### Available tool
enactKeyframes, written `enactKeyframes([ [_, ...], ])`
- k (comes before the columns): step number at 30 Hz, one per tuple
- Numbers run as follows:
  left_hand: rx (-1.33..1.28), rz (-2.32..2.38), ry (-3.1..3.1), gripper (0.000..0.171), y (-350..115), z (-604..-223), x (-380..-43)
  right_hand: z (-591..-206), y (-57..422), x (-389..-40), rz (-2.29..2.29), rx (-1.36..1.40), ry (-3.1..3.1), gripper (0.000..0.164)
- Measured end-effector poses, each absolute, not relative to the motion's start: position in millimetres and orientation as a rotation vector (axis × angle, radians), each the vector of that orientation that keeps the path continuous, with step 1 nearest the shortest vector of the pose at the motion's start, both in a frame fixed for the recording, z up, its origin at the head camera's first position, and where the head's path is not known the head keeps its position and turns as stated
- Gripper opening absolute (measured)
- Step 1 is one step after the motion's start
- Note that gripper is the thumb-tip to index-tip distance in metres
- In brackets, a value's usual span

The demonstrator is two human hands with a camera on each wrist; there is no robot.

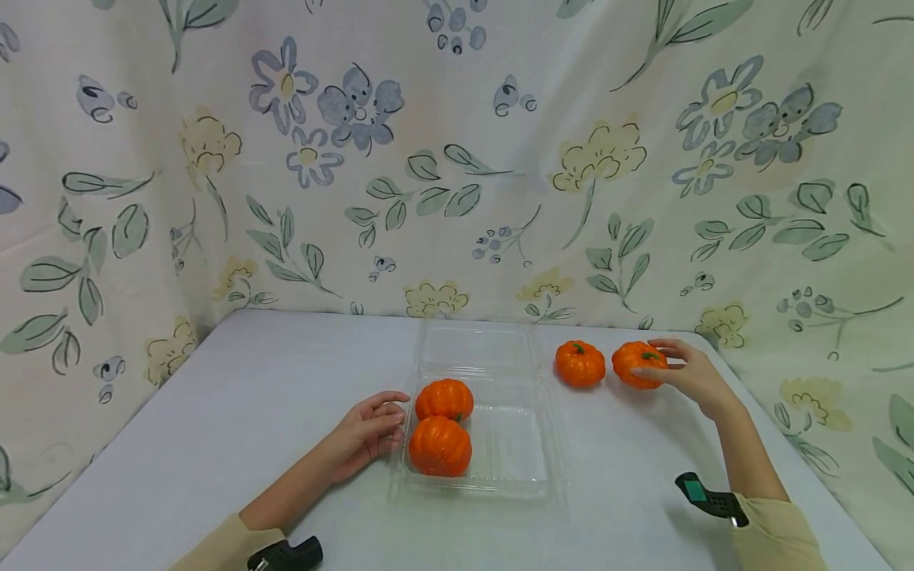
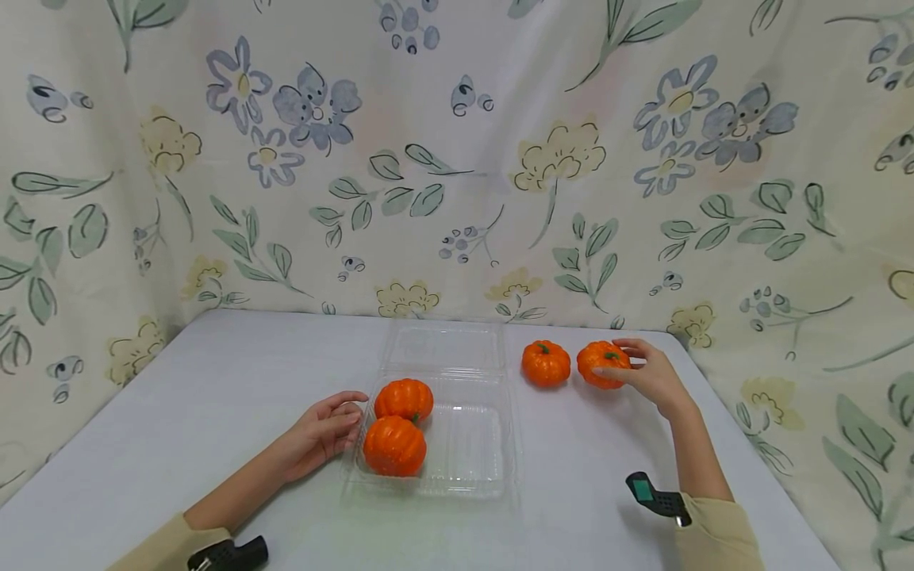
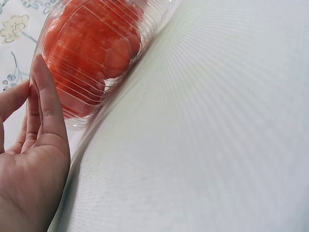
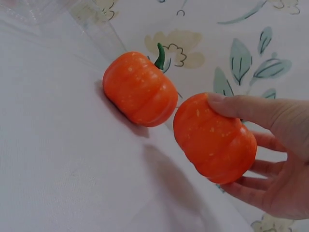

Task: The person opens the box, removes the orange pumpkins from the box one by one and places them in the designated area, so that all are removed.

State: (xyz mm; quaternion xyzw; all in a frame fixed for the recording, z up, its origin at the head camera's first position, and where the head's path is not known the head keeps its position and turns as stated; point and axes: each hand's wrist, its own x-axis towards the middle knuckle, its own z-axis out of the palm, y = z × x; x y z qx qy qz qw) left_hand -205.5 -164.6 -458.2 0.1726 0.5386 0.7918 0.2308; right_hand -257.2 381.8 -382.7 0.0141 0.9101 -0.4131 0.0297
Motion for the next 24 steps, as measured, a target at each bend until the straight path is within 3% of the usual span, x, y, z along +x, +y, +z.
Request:
enactKeyframes([
  [24,0.485,2.167,1.49,0.025,-165.2,-458.8,-206.4,-398.6,389.7,-259.1,-1.278,0.076,2.766,0.083],
])
